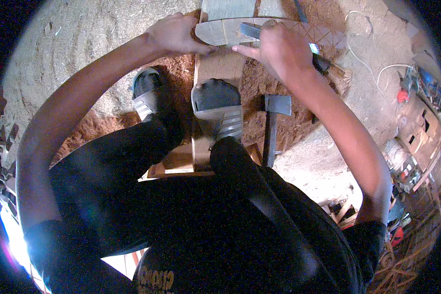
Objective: The person carves a curved wooden piece using a chisel and mallet, then saws the piece with a hand saw. The person removes wood shavings by hand and continues shaping the wood.
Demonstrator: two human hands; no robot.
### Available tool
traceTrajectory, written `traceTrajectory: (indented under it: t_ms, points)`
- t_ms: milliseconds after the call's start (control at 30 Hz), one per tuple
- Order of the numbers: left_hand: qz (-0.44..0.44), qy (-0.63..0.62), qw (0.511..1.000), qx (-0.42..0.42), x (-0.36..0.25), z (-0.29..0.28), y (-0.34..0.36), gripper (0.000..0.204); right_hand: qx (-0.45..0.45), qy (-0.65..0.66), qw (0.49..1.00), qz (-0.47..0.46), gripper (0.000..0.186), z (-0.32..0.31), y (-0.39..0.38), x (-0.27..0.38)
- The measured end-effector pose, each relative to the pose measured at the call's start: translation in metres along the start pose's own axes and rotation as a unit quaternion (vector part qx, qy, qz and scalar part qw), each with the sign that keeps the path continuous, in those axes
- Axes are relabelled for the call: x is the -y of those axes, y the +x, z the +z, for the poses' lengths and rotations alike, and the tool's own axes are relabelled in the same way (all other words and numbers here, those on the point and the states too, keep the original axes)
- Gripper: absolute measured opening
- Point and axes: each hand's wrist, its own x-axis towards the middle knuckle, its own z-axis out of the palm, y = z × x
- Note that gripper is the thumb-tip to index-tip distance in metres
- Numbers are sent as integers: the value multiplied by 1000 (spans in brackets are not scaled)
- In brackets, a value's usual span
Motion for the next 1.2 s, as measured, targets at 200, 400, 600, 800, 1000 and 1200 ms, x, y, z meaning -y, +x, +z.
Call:
traceTrajectory:
  t_ms: [200,400,600,800,1000,1200]
  points:
    - [1,11,1000,5,1,0,-1,59,-57,-48,995,-73,67,8,0,-1]
    - [-21,40,998,32,-6,-8,-2,62,-147,-66,981,-110,60,14,2,-1]
    - [-12,42,999,26,-1,-5,-1,64,-135,-66,977,-151,54,18,6,-3]
    - [10,3,1000,-8,3,3,1,62,-148,-34,973,-176,52,19,12,-12]
    - [1,2,1000,-10,-2,-2,-2,63,-161,-12,969,-188,55,23,13,-19]
    - [-2,-8,1000,-9,-10,-5,-4,61,-109,-44,977,-179,56,25,8,-20]
